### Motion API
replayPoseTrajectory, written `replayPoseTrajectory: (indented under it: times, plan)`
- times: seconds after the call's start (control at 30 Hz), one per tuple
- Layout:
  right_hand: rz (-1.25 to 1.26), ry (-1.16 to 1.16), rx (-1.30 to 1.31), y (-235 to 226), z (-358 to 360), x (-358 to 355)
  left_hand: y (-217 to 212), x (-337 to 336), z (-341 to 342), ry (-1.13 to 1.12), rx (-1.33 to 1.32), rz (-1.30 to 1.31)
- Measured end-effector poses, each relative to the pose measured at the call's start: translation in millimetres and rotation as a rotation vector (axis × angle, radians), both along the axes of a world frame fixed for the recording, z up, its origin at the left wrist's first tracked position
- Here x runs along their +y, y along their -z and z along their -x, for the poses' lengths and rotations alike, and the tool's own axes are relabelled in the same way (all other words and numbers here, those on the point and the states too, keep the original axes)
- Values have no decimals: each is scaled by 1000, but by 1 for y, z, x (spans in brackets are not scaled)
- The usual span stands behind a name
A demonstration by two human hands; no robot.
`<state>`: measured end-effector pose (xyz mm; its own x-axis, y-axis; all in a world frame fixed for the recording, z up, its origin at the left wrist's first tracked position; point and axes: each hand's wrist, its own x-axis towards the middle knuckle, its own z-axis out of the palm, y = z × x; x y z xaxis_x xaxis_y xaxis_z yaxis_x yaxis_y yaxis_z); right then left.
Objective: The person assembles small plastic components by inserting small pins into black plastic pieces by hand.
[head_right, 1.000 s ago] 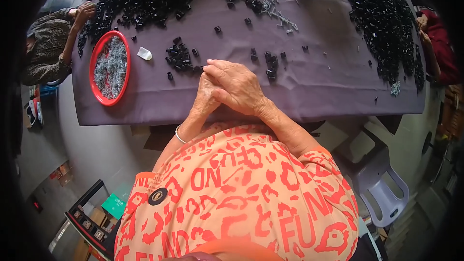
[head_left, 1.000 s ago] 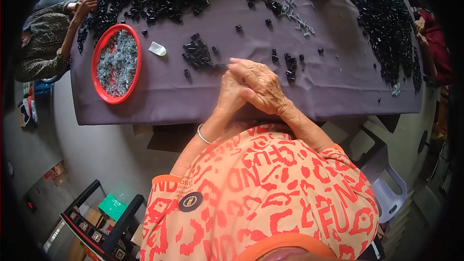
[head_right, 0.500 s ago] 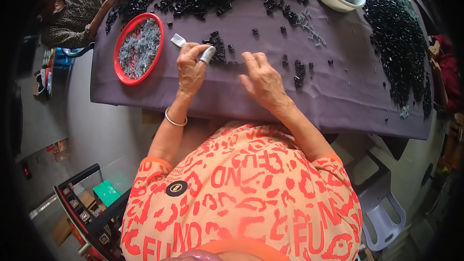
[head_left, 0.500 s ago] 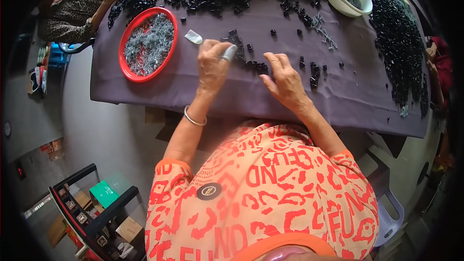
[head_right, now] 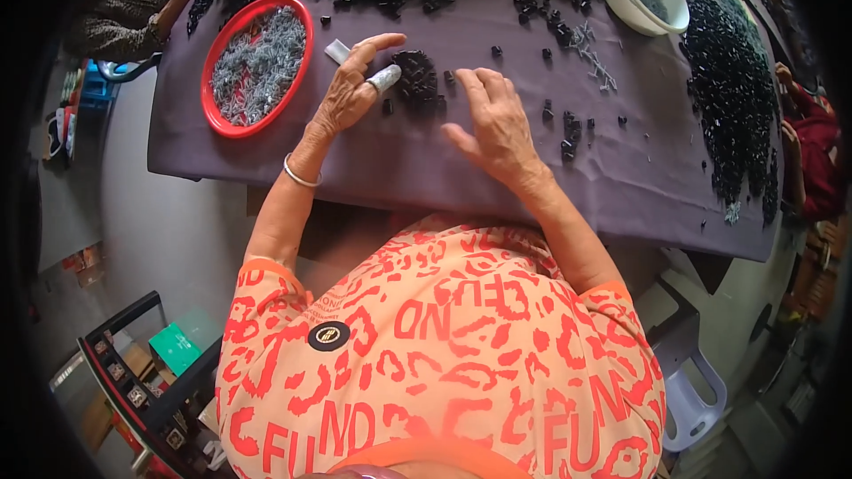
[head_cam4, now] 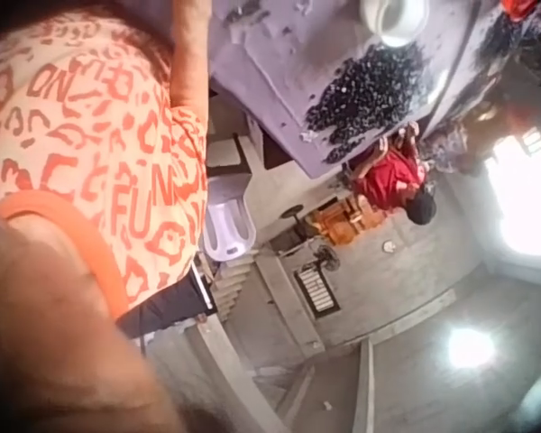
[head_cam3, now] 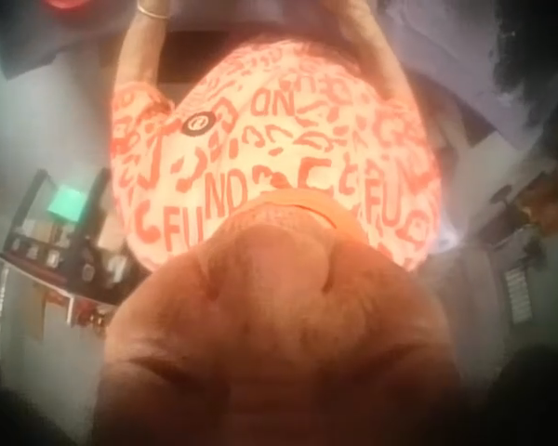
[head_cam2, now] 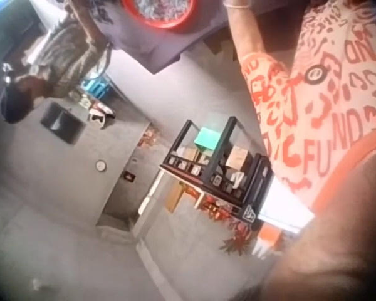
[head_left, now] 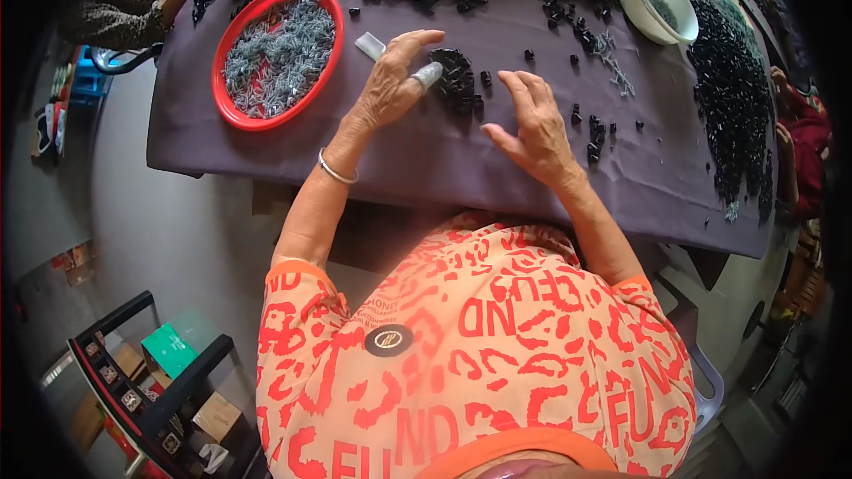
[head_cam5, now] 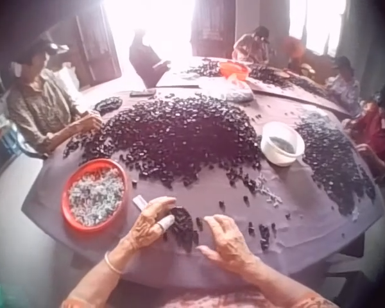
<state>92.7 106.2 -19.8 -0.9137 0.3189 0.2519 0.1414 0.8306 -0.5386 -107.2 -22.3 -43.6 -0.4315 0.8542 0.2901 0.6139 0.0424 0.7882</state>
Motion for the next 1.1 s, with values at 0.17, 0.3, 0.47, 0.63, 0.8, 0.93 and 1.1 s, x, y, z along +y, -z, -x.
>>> replayPoseTrajectory:
  times: [0.17,0.3,0.47,0.63,0.8,0.93,1.1]
  plan:
    - [-168,103,86,28,34,-14,17,-7,-4,-68,91,-59]
    - [-167,127,196,51,62,-5,21,13,-13,79,304,-135]
    - [-95,51,177,56,68,-28,29,-17,-16,12,184,-100]
    - [18,-61,229,54,67,-65,33,-55,-24,25,294,-120]
    - [-6,-143,274,55,71,-115,29,-110,-31,-51,355,-88]
    - [4,-248,250,55,74,-152,25,-154,-37,-129,294,-74]
    - [15,-352,256,54,76,-197,34,-205,-47,-287,239,-118]
